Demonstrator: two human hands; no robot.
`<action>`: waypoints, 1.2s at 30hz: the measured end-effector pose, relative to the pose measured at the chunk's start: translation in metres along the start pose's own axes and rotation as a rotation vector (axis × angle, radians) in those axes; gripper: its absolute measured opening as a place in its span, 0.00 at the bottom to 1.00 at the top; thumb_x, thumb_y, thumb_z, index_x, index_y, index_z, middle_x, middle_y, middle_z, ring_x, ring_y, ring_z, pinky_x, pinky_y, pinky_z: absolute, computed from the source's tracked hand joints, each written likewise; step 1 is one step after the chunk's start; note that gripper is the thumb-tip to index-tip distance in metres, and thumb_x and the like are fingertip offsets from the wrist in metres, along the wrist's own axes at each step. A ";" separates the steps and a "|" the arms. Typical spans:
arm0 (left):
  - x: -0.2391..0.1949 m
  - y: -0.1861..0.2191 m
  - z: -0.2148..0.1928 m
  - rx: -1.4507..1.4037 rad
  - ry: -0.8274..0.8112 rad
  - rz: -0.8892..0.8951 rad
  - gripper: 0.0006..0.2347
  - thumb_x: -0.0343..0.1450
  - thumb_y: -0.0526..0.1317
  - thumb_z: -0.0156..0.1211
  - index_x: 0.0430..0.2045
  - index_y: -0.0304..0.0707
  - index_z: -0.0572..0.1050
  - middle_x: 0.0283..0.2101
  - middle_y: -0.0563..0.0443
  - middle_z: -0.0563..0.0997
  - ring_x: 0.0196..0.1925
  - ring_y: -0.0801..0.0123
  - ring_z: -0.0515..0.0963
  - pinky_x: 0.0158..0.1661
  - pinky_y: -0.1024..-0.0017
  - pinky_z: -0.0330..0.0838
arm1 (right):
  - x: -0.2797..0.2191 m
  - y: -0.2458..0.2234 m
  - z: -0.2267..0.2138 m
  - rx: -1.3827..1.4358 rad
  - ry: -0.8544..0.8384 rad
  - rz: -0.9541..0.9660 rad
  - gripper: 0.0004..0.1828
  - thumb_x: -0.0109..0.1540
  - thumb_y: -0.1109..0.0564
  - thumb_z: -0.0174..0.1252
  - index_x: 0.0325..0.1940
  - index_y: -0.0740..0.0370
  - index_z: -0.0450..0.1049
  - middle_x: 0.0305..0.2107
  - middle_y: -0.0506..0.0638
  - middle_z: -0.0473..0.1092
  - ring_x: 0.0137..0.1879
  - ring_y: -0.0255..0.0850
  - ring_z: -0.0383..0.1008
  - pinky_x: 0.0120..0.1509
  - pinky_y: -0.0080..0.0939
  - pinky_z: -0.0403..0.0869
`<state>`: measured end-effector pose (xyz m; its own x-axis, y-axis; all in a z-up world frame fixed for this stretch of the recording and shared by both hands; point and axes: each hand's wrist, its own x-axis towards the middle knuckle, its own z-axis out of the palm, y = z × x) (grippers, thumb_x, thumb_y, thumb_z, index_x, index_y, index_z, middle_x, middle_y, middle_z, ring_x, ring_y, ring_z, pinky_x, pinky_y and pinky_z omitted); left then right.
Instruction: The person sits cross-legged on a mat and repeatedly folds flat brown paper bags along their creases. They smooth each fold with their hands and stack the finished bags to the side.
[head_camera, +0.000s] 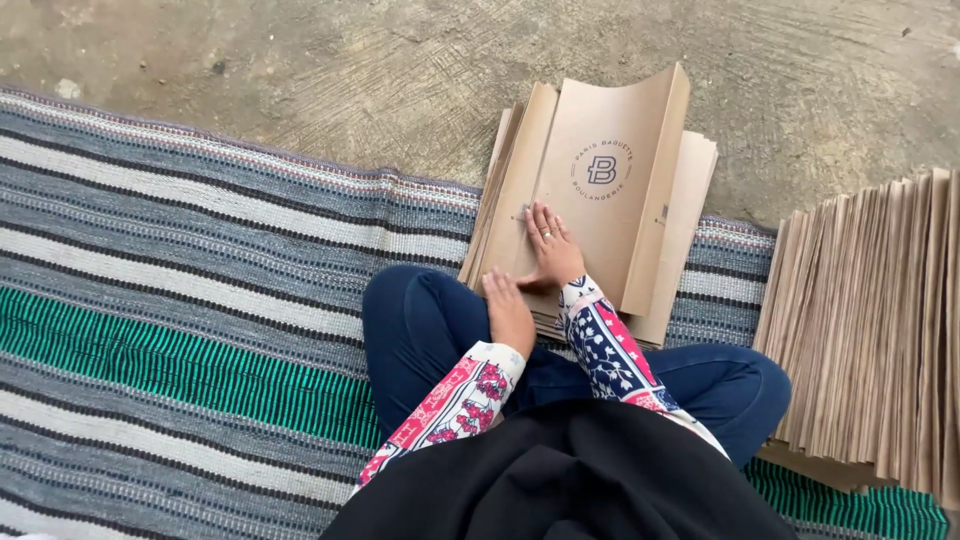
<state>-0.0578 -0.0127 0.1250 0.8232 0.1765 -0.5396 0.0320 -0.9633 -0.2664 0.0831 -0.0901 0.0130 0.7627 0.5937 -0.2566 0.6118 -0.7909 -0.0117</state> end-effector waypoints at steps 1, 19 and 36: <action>0.005 0.003 0.014 0.001 -0.006 -0.001 0.23 0.81 0.43 0.23 0.71 0.30 0.49 0.75 0.35 0.50 0.78 0.43 0.46 0.74 0.40 0.28 | 0.000 0.001 0.001 0.003 -0.004 -0.003 0.86 0.36 0.08 0.54 0.81 0.53 0.26 0.78 0.52 0.25 0.83 0.48 0.24 0.84 0.46 0.31; 0.031 0.015 0.024 0.033 -0.224 0.146 0.27 0.80 0.52 0.27 0.74 0.43 0.36 0.77 0.32 0.29 0.77 0.38 0.23 0.70 0.40 0.13 | -0.026 -0.035 -0.041 0.318 0.159 0.212 0.42 0.68 0.30 0.39 0.82 0.48 0.41 0.78 0.49 0.37 0.82 0.56 0.35 0.83 0.56 0.37; 0.007 0.007 0.000 0.103 -0.230 0.189 0.26 0.80 0.49 0.24 0.75 0.42 0.37 0.78 0.43 0.27 0.76 0.31 0.26 0.71 0.39 0.21 | -0.088 -0.051 -0.018 0.490 -0.056 0.158 0.34 0.73 0.37 0.24 0.82 0.49 0.39 0.78 0.48 0.34 0.82 0.53 0.33 0.82 0.59 0.36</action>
<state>-0.0519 -0.0181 0.1198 0.6590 0.0484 -0.7505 -0.1766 -0.9601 -0.2170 -0.0108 -0.0995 0.0536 0.8173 0.4632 -0.3427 0.3097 -0.8547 -0.4167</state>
